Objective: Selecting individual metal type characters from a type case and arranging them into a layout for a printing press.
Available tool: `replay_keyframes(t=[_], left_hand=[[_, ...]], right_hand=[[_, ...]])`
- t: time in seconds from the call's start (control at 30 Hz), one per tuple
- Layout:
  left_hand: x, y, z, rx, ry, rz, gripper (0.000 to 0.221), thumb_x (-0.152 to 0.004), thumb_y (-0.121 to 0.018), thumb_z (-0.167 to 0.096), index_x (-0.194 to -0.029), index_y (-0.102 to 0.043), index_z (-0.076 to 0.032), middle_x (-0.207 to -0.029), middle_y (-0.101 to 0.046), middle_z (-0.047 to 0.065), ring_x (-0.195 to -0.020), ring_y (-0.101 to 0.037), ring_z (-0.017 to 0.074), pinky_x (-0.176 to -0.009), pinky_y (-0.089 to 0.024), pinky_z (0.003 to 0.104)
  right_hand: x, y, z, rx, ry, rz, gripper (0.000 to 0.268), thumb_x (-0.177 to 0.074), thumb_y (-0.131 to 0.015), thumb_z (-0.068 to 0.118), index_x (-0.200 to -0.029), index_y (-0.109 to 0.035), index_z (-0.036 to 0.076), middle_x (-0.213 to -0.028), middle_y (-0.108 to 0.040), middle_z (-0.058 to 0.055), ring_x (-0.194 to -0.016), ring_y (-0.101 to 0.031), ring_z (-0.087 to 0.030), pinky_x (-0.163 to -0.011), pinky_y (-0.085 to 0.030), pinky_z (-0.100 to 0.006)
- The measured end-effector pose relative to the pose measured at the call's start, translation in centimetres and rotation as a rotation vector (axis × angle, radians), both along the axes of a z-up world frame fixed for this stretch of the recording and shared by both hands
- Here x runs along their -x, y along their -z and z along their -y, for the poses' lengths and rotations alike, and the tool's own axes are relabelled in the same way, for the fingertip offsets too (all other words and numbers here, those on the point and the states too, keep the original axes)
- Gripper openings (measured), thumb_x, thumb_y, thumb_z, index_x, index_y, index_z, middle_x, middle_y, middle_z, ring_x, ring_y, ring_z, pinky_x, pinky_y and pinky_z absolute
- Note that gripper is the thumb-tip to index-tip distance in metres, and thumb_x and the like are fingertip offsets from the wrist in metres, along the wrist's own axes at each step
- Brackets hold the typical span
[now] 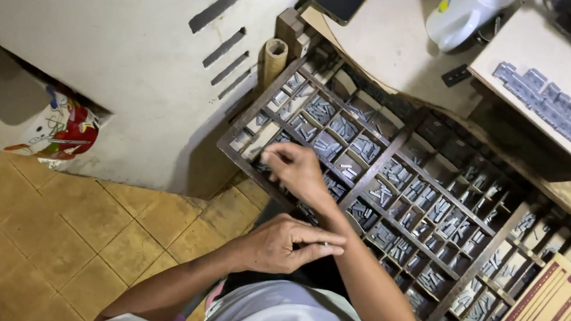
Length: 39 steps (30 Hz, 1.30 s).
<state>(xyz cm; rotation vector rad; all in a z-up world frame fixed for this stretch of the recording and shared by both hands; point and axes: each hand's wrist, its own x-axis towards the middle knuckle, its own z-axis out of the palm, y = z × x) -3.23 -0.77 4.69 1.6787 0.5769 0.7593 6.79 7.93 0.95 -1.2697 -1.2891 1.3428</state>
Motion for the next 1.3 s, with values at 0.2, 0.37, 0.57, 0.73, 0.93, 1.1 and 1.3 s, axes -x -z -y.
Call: replay_keyframes(t=[0.2,0.37,0.57,0.73,0.93,1.1,1.3], left_hand=[[0.6,-1.0,-0.5,-0.002,-0.053,0.071,0.031,-0.102,-0.061,-0.014,-0.131,-0.071,-0.01,-0.113,-0.078,0.014,-0.103,-0.075,0.0298,-0.078,-0.063,0.037],[0.0,-0.9,-0.8,-0.022,-0.07,0.074,0.03,-0.1,-0.062,-0.011,-0.128,-0.072,-0.007,-0.113,-0.078,0.015,-0.106,-0.074,0.0302,-0.081,-0.063,0.04],[-2.3,-0.4,-0.6,-0.002,-0.028,0.004,0.031,-0.098,-0.062,-0.011,-0.126,-0.075,-0.007,-0.11,-0.081,0.012,-0.106,-0.075,0.0288,-0.083,-0.063,0.04],[-2.7,-1.5,-0.1,-0.002,-0.007,-0.02,0.033,-0.099,-0.06,-0.012,-0.128,-0.073,-0.006,-0.106,-0.082,0.012,-0.1,-0.078,0.027,-0.079,-0.064,0.039],[-2.7,-0.9,-0.1,0.044,-0.033,-0.082,0.035,-0.097,-0.06,-0.012,-0.129,-0.073,-0.008,-0.104,-0.083,0.012,-0.1,-0.078,0.0263,-0.072,-0.066,0.036],[-3.6,0.9,-0.1,0.07,-0.015,-0.066,0.035,-0.098,-0.06,-0.013,-0.13,-0.072,-0.006,-0.106,-0.082,0.015,-0.101,-0.077,0.0284,-0.071,-0.067,0.036],[-4.8,-1.3,0.4,-0.006,-0.017,-0.027,0.035,-0.098,-0.06,-0.011,-0.131,-0.071,-0.007,-0.105,-0.081,0.014,-0.099,-0.077,0.0309,-0.068,-0.066,0.037]], right_hand=[[-2.6,1.1,0.0,-0.092,0.187,0.004,0.026,-0.09,-0.077,0.007,-0.114,-0.073,-0.001,-0.089,-0.077,-0.021,-0.056,-0.071,-0.021,-0.042,-0.061,-0.03],[-9.7,0.2,6.7,-0.41,0.292,0.249,0.046,-0.091,-0.074,0.002,-0.135,-0.06,0.002,-0.098,-0.078,-0.019,-0.08,-0.076,-0.026,-0.073,-0.061,-0.039],[-11.8,-2.6,12.3,-0.501,0.428,0.305,0.05,-0.089,-0.075,-0.002,-0.135,-0.057,0.001,-0.094,-0.081,-0.013,-0.058,-0.07,-0.013,-0.056,-0.055,-0.025],[-12.8,-1.7,14.1,-0.525,0.463,0.311,0.047,-0.087,-0.076,-0.002,-0.132,-0.062,0.0,-0.092,-0.081,-0.011,-0.056,-0.07,-0.013,-0.055,-0.054,-0.024],[-15.2,0.5,17.4,-0.429,0.488,0.487,0.018,-0.083,-0.082,0.008,-0.1,-0.081,0.013,-0.081,-0.081,-0.001,-0.053,-0.068,-0.015,-0.05,-0.051,-0.025],[-19.7,3.0,19.4,-0.283,0.79,0.542,0.021,-0.09,-0.076,0.001,-0.109,-0.075,0.009,-0.091,-0.079,-0.009,-0.06,-0.068,-0.018,-0.058,-0.053,-0.03],[-20.7,2.3,18.1,-0.296,0.816,0.534,0.016,-0.093,-0.073,-0.002,-0.107,-0.076,0.004,-0.087,-0.078,-0.012,-0.057,-0.063,-0.014,-0.053,-0.049,-0.029]])
